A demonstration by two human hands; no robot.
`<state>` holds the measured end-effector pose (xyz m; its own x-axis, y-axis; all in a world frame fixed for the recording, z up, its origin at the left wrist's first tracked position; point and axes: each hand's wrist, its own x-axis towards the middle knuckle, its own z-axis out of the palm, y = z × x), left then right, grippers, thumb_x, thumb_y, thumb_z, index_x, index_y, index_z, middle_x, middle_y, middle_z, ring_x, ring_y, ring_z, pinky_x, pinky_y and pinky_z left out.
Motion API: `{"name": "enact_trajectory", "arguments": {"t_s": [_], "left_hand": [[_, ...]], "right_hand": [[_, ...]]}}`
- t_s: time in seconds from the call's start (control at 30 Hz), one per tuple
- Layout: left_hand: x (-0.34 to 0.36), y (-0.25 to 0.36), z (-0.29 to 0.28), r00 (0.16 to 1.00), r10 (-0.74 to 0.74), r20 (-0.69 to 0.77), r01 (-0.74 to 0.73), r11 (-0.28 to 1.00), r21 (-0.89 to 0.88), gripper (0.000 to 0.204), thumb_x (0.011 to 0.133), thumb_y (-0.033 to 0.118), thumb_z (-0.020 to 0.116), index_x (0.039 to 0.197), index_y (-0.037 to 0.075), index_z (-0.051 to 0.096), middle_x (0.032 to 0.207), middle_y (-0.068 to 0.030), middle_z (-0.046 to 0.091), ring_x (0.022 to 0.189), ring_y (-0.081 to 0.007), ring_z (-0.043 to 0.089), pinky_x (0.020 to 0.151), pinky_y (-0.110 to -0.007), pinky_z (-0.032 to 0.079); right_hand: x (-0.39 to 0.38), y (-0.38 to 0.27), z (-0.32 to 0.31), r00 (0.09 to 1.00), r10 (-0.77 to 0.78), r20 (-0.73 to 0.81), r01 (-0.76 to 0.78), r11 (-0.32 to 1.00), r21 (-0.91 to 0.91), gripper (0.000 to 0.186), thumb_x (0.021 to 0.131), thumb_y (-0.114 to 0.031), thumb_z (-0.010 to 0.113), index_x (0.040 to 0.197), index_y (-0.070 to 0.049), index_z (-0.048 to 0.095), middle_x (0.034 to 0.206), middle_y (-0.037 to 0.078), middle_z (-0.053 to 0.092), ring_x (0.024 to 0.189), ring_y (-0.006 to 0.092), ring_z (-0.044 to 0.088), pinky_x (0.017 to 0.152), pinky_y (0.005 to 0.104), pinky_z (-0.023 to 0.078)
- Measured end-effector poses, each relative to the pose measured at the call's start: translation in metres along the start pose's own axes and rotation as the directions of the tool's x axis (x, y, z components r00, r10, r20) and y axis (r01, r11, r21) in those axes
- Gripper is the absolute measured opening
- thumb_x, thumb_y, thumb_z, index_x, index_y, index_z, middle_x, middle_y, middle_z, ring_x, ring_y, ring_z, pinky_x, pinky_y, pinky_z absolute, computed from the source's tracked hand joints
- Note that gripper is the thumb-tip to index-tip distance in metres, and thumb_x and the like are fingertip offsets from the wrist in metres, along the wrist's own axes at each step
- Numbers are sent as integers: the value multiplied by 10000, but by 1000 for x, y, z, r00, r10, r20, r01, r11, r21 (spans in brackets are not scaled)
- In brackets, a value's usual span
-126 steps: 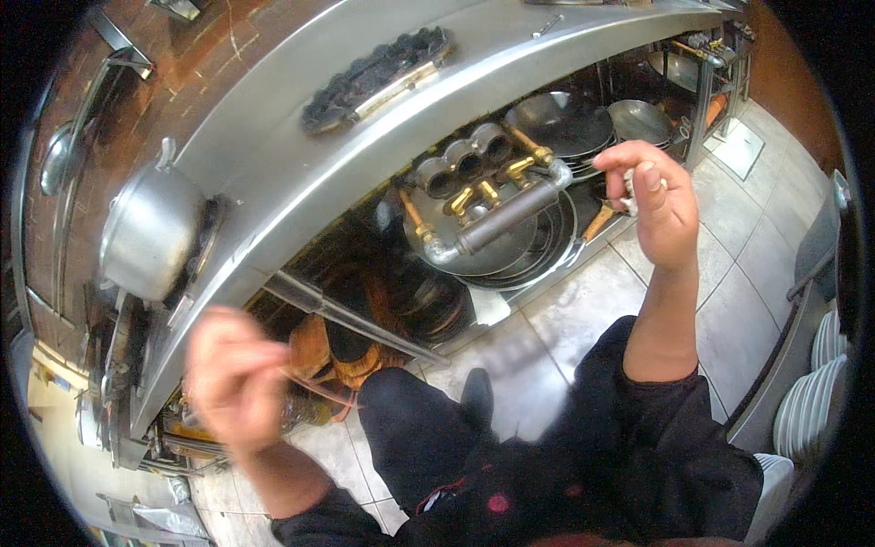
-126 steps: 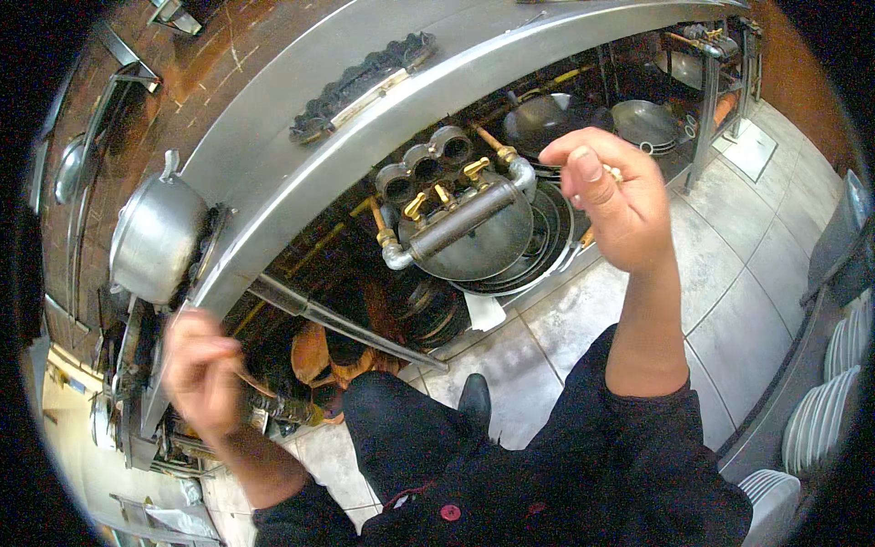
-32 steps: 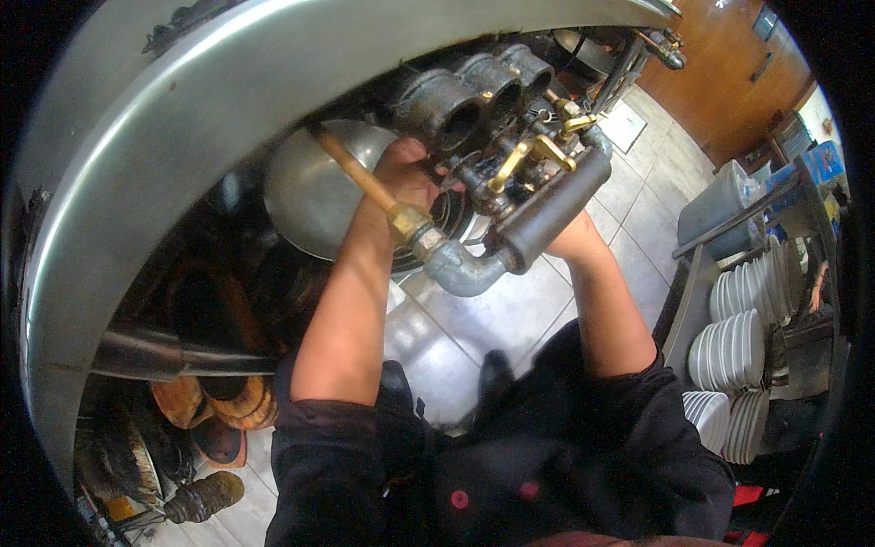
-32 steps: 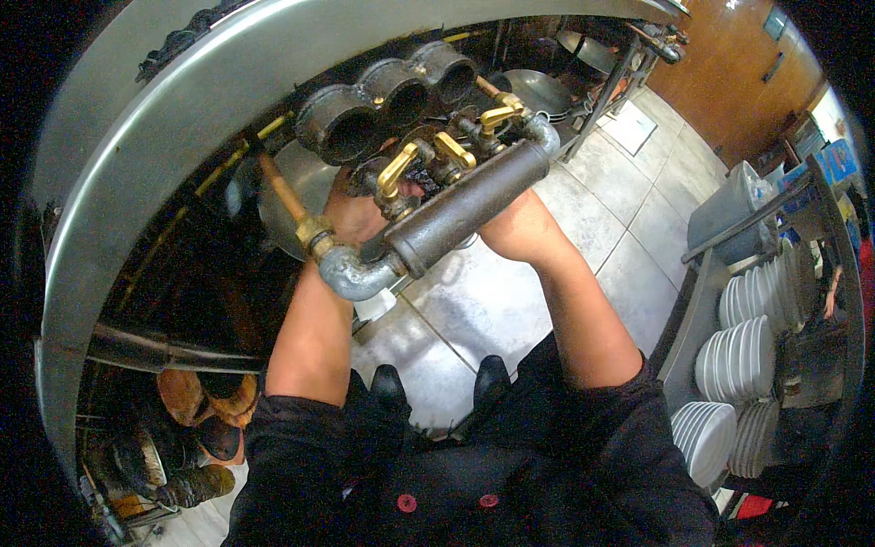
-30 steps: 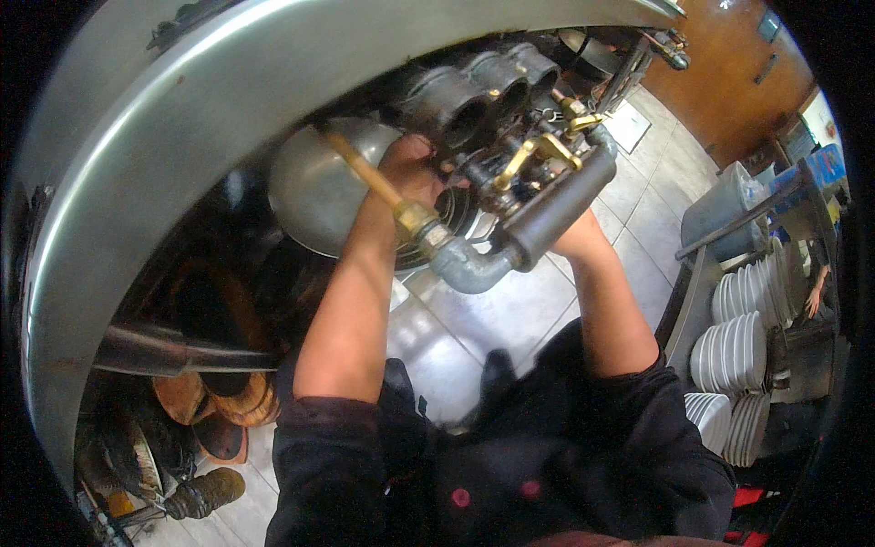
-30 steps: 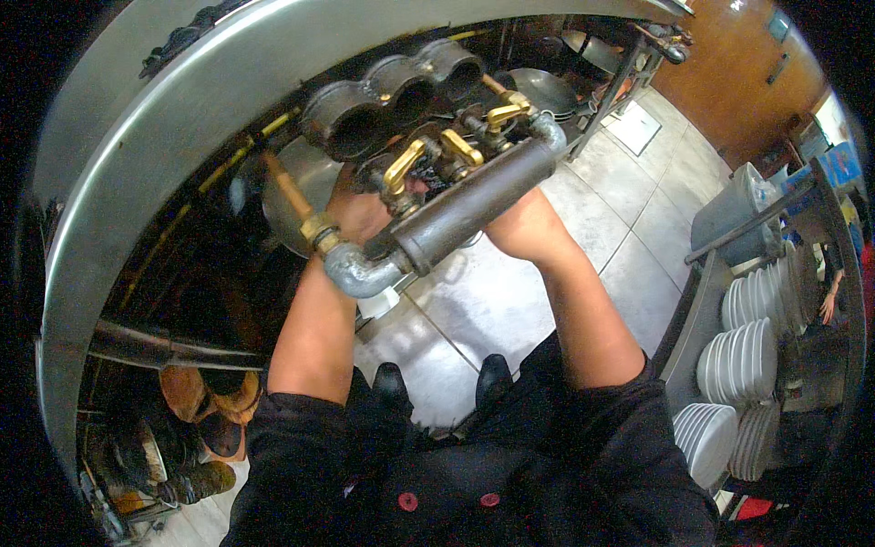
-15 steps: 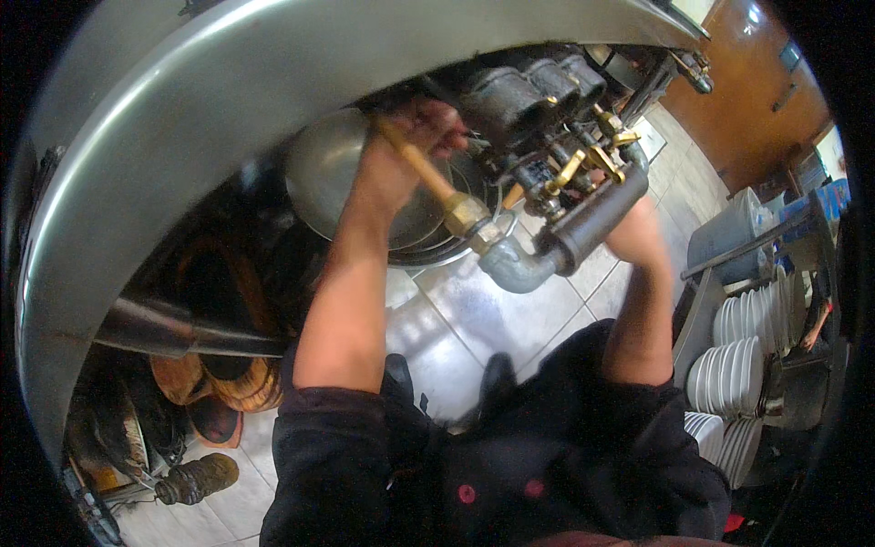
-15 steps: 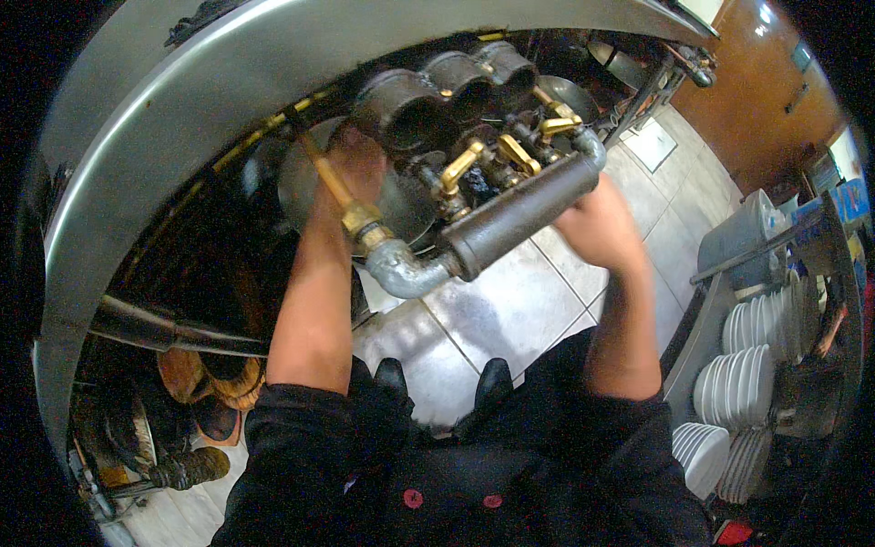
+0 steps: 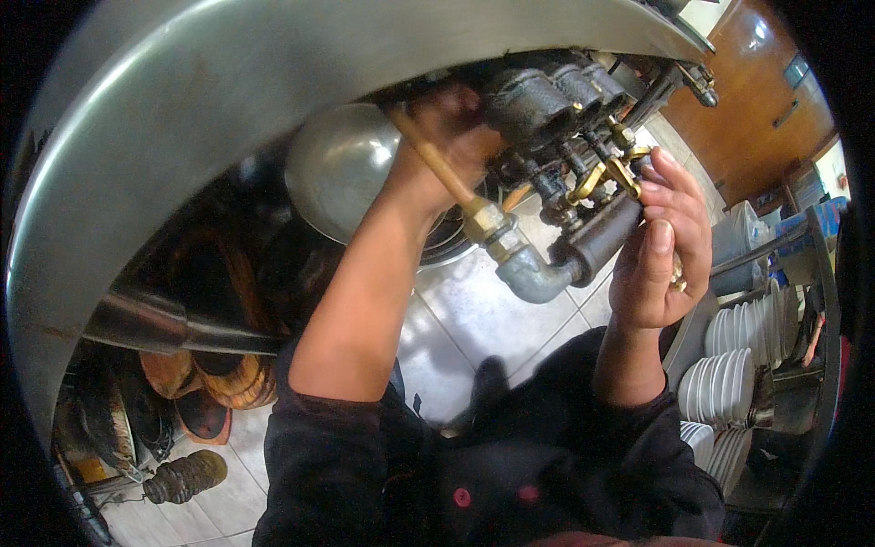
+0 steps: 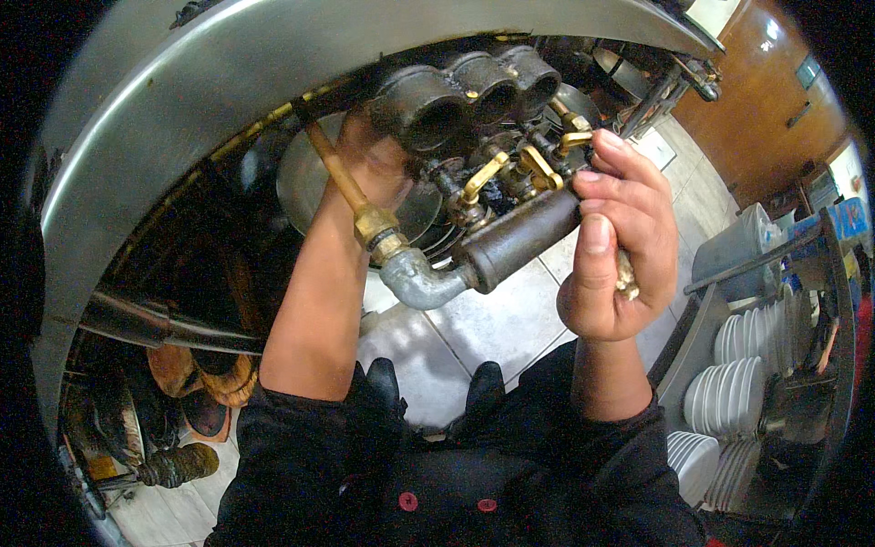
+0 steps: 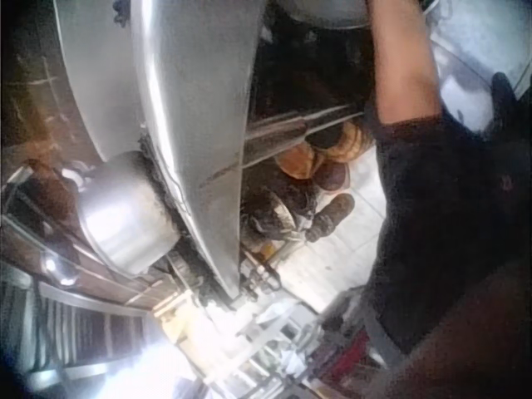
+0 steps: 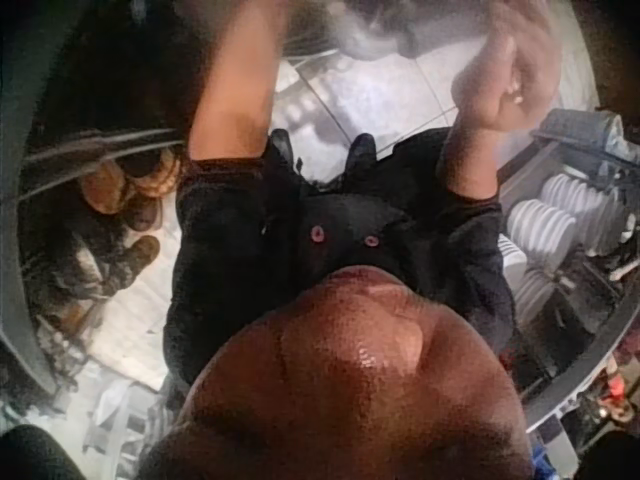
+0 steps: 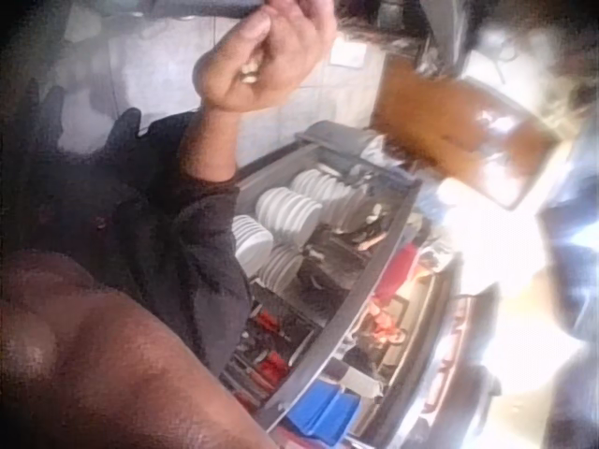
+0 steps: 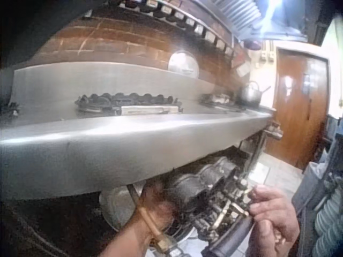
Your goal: The person works on the gas valve assembly under a commercial stove, using a wrench to tighten connections. They ignite a burner to test the gas flow and then continue adjusting the valve components.
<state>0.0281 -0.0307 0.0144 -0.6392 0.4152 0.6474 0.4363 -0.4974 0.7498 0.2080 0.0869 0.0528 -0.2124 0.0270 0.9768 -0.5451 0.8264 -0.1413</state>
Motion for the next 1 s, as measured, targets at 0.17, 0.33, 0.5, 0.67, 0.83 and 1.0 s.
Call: {"name": "enact_trajectory", "arguments": {"t_s": [0.17, 0.33, 0.5, 0.67, 0.83, 1.0], "left_hand": [[9, -6, -2, 982, 93, 164, -78, 993, -93, 150, 820, 138, 670, 926, 32, 681, 866, -65, 689, 839, -182, 637, 795, -336, 508], [2, 23, 1, 994, -91, 53, 95, 991, -93, 110, 843, 127, 648, 891, 36, 689, 846, -66, 697, 832, -177, 655, 772, -314, 523], [1, 13, -12, 999, 7, 41, 3, 971, -240, 130, 883, 101, 602, 955, 5, 652, 926, -102, 678, 831, -209, 664, 764, -330, 548], [5, 16, -18, 976, -162, 148, 220, 697, -682, 203, 897, 102, 585, 1054, -25, 602, 993, -135, 653, 850, -245, 664, 768, -355, 556], [1, 10, -16, 1000, -20, 9, 22, 898, -440, 213, 874, 115, 612, 1050, -6, 609, 985, -135, 652, 861, -264, 660, 764, -393, 559], [1, 1, -20, 999, 50, 19, -38, 915, -402, 229, 858, 104, 623, 1063, 4, 610, 1007, -139, 652, 893, -270, 653, 747, -413, 562]], "right_hand": [[-7, 2, 2, 1000, -24, -7, 24, 999, -39, 126, 844, -66, 511, 844, 35, 586, 925, 191, 652, 963, 336, 590, 893, 441, 444], [-10, 3, 4, 999, -4, -33, 4, 1000, -17, 126, 845, -68, 514, 846, 34, 588, 943, 184, 644, 955, 322, 580, 880, 428, 444], [-10, 3, 6, 999, -18, -27, 18, 1000, -3, 124, 848, -65, 511, 852, 33, 587, 939, 182, 641, 949, 319, 581, 876, 421, 447], [-7, 1, 4, 1000, -22, -11, 22, 999, -29, 108, 839, -55, 515, 847, 27, 584, 922, 178, 637, 929, 311, 580, 856, 409, 454], [-6, 0, 7, 1000, 3, -24, -3, 1000, -13, 86, 817, -44, 526, 820, 21, 583, 902, 169, 637, 901, 305, 579, 828, 398, 462], [-4, 0, 5, 1000, -15, -8, 15, 999, -28, 76, 812, -45, 536, 813, 13, 584, 904, 162, 638, 885, 299, 581, 817, 394, 460]]}}
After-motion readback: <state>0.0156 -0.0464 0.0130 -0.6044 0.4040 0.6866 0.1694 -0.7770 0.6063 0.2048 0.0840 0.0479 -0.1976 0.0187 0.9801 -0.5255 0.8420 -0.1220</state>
